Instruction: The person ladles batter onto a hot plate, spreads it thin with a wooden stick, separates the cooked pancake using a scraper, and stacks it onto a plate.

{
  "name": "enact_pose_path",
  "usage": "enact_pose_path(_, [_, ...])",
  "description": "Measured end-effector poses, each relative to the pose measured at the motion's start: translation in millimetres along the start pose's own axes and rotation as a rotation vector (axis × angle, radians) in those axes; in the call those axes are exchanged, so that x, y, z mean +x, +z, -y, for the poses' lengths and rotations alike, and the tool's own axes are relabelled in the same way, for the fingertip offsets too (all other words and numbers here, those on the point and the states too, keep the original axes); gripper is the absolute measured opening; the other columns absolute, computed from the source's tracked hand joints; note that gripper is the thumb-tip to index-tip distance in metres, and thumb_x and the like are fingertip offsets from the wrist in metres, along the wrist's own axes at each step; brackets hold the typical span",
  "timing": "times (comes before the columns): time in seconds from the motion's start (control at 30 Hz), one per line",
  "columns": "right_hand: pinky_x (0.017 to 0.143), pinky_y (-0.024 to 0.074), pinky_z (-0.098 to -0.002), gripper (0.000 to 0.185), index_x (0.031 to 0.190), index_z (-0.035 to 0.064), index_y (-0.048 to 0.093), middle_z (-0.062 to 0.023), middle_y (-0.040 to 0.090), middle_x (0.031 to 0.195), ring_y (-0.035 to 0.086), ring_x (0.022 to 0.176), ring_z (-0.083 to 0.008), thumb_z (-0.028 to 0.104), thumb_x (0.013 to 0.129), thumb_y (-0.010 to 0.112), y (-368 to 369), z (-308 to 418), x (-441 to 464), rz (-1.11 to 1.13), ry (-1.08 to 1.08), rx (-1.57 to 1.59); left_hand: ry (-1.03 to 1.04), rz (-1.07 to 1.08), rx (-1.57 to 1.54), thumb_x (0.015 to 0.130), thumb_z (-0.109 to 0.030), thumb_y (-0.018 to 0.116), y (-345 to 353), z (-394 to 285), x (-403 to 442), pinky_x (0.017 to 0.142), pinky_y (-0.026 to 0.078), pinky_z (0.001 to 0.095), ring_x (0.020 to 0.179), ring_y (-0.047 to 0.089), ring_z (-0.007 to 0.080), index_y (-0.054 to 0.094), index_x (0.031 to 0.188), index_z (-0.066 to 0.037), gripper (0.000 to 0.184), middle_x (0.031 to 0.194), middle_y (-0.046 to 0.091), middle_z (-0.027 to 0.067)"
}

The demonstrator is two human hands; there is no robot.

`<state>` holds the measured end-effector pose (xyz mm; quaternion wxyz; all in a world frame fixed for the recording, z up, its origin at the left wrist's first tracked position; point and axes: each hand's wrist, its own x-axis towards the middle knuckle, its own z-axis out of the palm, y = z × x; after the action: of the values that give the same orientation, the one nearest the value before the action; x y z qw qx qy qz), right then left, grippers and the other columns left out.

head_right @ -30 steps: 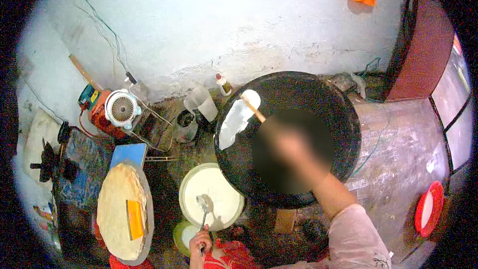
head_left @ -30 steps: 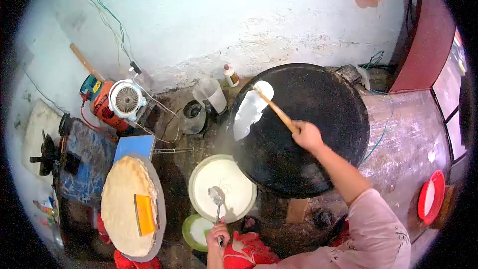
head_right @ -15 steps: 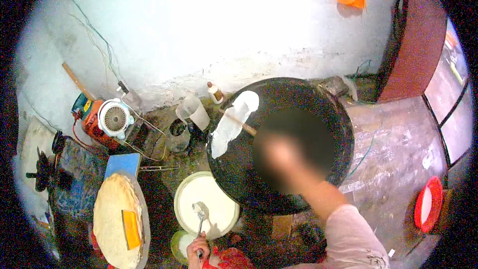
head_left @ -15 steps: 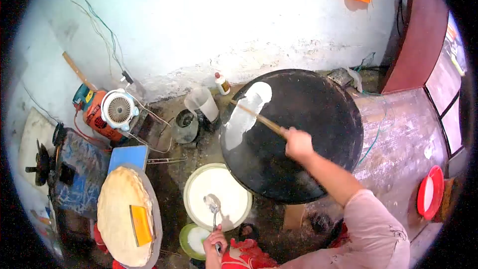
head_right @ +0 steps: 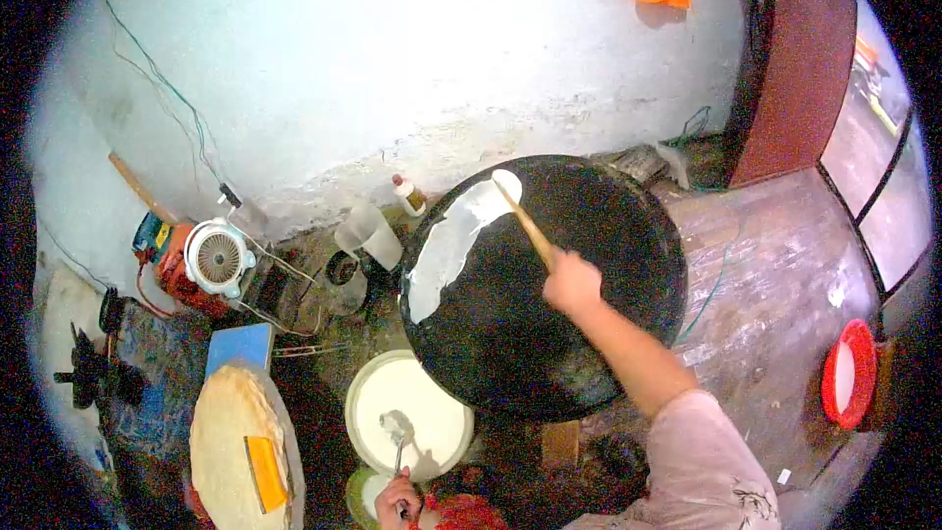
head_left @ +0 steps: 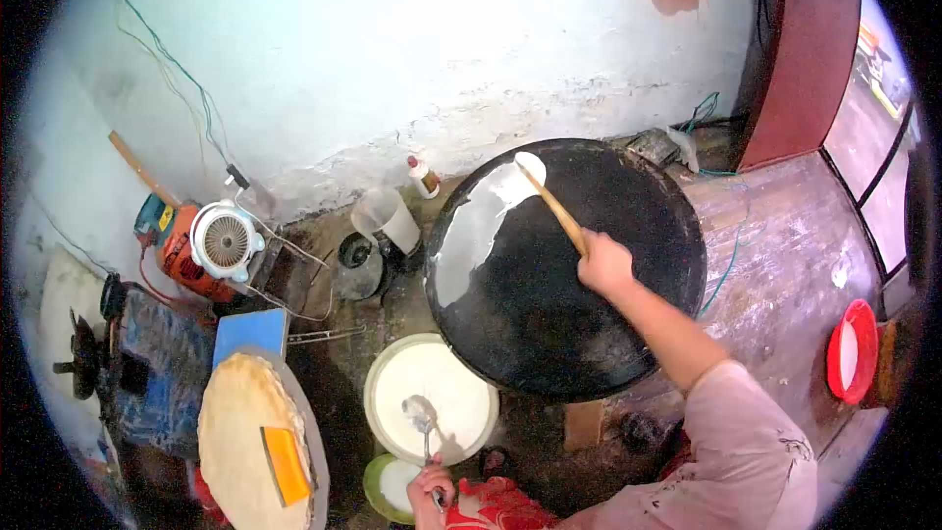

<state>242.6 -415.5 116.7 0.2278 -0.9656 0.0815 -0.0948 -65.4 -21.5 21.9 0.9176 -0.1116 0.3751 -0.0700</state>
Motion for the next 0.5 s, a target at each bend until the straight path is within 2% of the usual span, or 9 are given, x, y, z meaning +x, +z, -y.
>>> enact_pose_path(0.03, [0.069, 0.0486, -0.0417, 0.038, 0.108, 0.012, 0.056, -0.0136, 0.057, 0.083, 0.059, 0.079, -0.0329, 0.008, 0.07, 0.05, 4.8, -0.5, -19.2, 0.037, -0.01, 0.106, 0.009, 0.015, -0.025, 0.082, -0.005, 0.039, 0.2, 0.2, 2.2, 0.042, 0.041, 0.0189, 0.047, 0.044, 0.0083, 0.048, 0.102, 0.013, 0.029, 0.063, 0.047, 0.0009])
enact_pose_path(0.1, [0.067, 0.0487, -0.0409, 0.041, 0.11, 0.0116, 0.054, -0.013, 0.057, 0.085, 0.059, 0.076, -0.032, 0.008, 0.069, 0.052, 12.3, 5.0, -52.2, 0.054, -0.249, 0.101, 0.005, 0.019, 0.0, 0.081, -0.003, 0.039, 1.3, 0.5, 5.9, 0.041, 0.04, 0.0187, 0.047, 0.045, 0.0087, 0.048, 0.103, 0.013, 0.029, 0.062, 0.047, 0.001])
enact_pose_path(0.2, [0.064, 0.0487, -0.039, 0.05, 0.118, 0.0121, 0.048, -0.0101, 0.054, 0.091, 0.059, 0.072, -0.0282, 0.007, 0.068, 0.055, 0.6, -11.9, -11.3, 0.004, -0.156, -0.328, 0.054, -0.071, 0.027, 0.082, -0.004, 0.038, 7.1, 5.9, 1.1, 0.041, 0.039, 0.0188, 0.046, 0.043, 0.0084, 0.049, 0.104, 0.012, 0.029, 0.061, 0.046, 0.0008])
enact_pose_path(0.3, [0.07, 0.0483, -0.0392, 0.047, 0.116, 0.0094, 0.05, -0.0131, 0.057, 0.094, 0.059, 0.081, -0.0301, 0.008, 0.069, 0.055, -20.4, -28.4, -0.1, 0.026, 0.014, -0.132, -0.01, -0.077, 0.03, 0.086, -0.01, 0.039, 2.5, 3.2, -0.8, 0.041, 0.036, 0.0199, 0.046, 0.04, 0.008, 0.049, 0.106, 0.009, 0.029, 0.061, 0.045, 0.0])
enact_pose_path(0.33, [0.073, 0.0479, -0.0391, 0.047, 0.116, 0.0095, 0.05, -0.0143, 0.057, 0.098, 0.059, 0.084, -0.0307, 0.009, 0.069, 0.054, -21.9, -21.0, -8.7, 0.05, 0.077, 0.004, 0.372, 0.106, 0.743, 0.087, -0.023, 0.043, -17.9, -4.8, 2.3, 0.037, 0.032, 0.0215, 0.042, 0.036, 0.0119, 0.048, 0.087, 0.002, 0.026, 0.059, 0.04, 0.0025])
enact_pose_path(0.37, [0.076, 0.0475, -0.039, 0.046, 0.115, 0.0095, 0.051, -0.0155, 0.057, 0.102, 0.058, 0.087, -0.0313, 0.009, 0.069, 0.053, -18.8, -8.0, -20.6, 0.073, 0.135, 0.139, 0.762, 0.303, 1.444, 0.088, -0.036, 0.046, -30.9, -4.6, 8.4, 0.032, 0.028, 0.0232, 0.039, 0.032, 0.0157, 0.047, 0.069, -0.005, 0.036, 0.056, 0.035, 0.0049])
enact_pose_path(0.4, [0.079, 0.0465, -0.0388, 0.047, 0.116, 0.009, 0.05, -0.017, 0.055, 0.109, 0.058, 0.09, -0.0327, 0.011, 0.069, 0.051, -17.4, 7.7, -27.8, 0.112, 0.115, 0.129, 0.538, -0.358, 0.957, 0.087, -0.016, 0.035, 60.3, 72.5, -26.3, 0.034, 0.023, 0.0202, 0.039, 0.03, 0.0111, 0.041, 0.066, -0.009, 0.024, 0.054, 0.033, 0.0015])
enact_pose_path(0.43, [0.074, 0.048, -0.0391, 0.048, 0.118, 0.0072, 0.047, -0.0161, 0.056, 0.103, 0.059, 0.085, -0.0322, 0.01, 0.07, 0.052, -3.8, 14.2, -29.3, 0.051, -0.047, 0.074, 0.538, -0.355, 0.954, 0.087, -0.016, 0.035, 58.9, 70.5, -22.4, 0.034, 0.023, 0.0202, 0.039, 0.03, 0.0111, 0.041, 0.066, -0.009, 0.024, 0.054, 0.033, 0.0015])
enact_pose_path(0.5, [0.069, 0.0493, -0.039, 0.05, 0.12, 0.0056, 0.042, -0.015, 0.056, 0.097, 0.061, 0.079, -0.0305, 0.01, 0.071, 0.053, 22.4, 7.7, 5.4, 0.058, -0.131, -0.251, 0.396, -0.201, 0.518, 0.086, -0.011, 0.03, 52.3, 61.9, -19.2, 0.035, 0.024, 0.02, 0.039, 0.029, 0.0118, 0.037, 0.064, -0.009, 0.023, 0.054, 0.033, 0.0017])
